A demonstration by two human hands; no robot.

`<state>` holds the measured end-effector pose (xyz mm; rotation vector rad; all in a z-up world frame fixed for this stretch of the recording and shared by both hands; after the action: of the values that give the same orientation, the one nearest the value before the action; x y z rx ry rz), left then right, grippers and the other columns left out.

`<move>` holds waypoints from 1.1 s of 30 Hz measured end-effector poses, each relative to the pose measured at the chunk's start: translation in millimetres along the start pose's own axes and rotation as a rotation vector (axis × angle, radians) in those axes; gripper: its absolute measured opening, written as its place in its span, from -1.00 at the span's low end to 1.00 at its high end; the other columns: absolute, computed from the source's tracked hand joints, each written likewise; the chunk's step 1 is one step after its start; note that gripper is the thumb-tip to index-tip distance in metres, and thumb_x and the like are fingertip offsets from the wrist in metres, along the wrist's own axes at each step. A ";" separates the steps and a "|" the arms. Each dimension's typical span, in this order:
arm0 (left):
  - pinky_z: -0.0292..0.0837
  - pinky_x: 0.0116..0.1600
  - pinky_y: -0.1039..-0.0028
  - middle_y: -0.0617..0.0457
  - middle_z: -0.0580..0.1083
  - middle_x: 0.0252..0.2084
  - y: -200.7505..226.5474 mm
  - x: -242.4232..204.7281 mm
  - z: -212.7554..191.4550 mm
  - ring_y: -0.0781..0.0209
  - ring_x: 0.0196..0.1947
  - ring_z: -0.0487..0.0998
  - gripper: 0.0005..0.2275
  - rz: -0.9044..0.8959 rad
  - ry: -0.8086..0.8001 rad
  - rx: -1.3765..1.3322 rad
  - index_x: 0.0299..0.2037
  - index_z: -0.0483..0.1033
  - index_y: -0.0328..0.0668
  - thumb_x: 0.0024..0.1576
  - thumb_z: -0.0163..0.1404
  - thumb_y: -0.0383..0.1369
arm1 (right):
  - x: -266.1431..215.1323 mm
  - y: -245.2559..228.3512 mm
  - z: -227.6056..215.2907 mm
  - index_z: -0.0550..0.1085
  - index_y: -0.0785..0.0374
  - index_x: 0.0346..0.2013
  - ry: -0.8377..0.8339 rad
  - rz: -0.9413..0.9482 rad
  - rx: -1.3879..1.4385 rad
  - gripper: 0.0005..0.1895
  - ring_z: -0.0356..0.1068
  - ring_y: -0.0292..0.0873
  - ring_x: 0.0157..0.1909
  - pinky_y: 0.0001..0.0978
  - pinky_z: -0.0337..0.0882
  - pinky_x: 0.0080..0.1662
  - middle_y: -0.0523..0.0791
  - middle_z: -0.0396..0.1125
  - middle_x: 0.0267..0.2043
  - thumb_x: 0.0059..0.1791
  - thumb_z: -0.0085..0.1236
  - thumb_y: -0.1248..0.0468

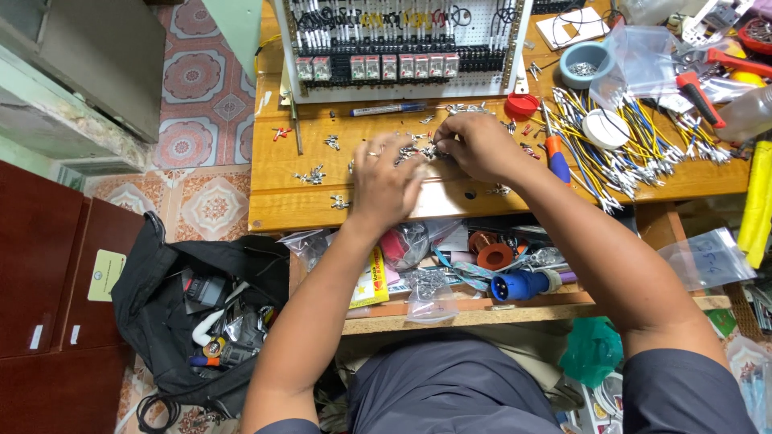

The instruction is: The person sorts small metal hardware pieces, such as washers and nuts, on a wooden workbench. They use both hands to pick up, separate, and arrange the items into small piles. The workspace is cluttered with tools and components, and the person continues sorting throughout the clip.

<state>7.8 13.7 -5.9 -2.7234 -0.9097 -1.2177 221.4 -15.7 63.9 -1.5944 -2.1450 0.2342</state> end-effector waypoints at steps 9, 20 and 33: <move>0.49 -0.34 0.34 0.08 0.47 -0.56 87.5 -2.4 -45.5 0.04 -0.51 0.61 -0.76 0.316 -0.118 -0.336 -0.32 0.51 0.05 0.18 -0.01 -0.04 | 42.3 -90.7 -12.7 0.52 0.21 -0.27 -0.107 -0.247 0.120 -0.94 0.47 0.13 -0.19 -0.06 0.43 -0.13 0.00 0.42 -0.31 0.00 0.26 0.33; 0.55 -0.32 0.19 0.08 0.47 -0.48 85.5 -10.8 -24.1 -0.04 -0.43 0.62 -0.75 0.383 -0.124 -0.352 -0.25 0.58 0.02 0.23 -0.05 -0.07 | 75.9 -130.6 53.0 0.61 0.16 -0.29 -0.525 -0.375 -0.136 -0.87 0.54 -0.05 -0.19 -0.20 0.52 -0.06 -0.11 0.47 -0.33 0.04 0.16 0.22; 0.37 -0.21 0.25 0.31 0.46 -0.25 -0.6 -7.8 12.8 0.11 -0.22 0.46 -0.84 0.001 0.178 -0.002 -0.12 0.56 0.18 0.18 0.03 -0.12 | 29.8 -13.4 -24.8 0.56 0.22 -0.25 -0.193 -0.102 -0.035 -0.90 0.50 0.22 -0.17 0.08 0.45 -0.12 0.06 0.47 -0.32 -0.01 0.21 0.27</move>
<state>12.1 13.5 -20.3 -2.5646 -0.8858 -1.4333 214.3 4.8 98.7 -1.5312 -2.3812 0.3322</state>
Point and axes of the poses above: each hand's wrist, its own x-axis towards the middle knuckle, its own z-axis out of the palm, y = z × x, the point moved 1 cm from there along x, towards the middle knuckle
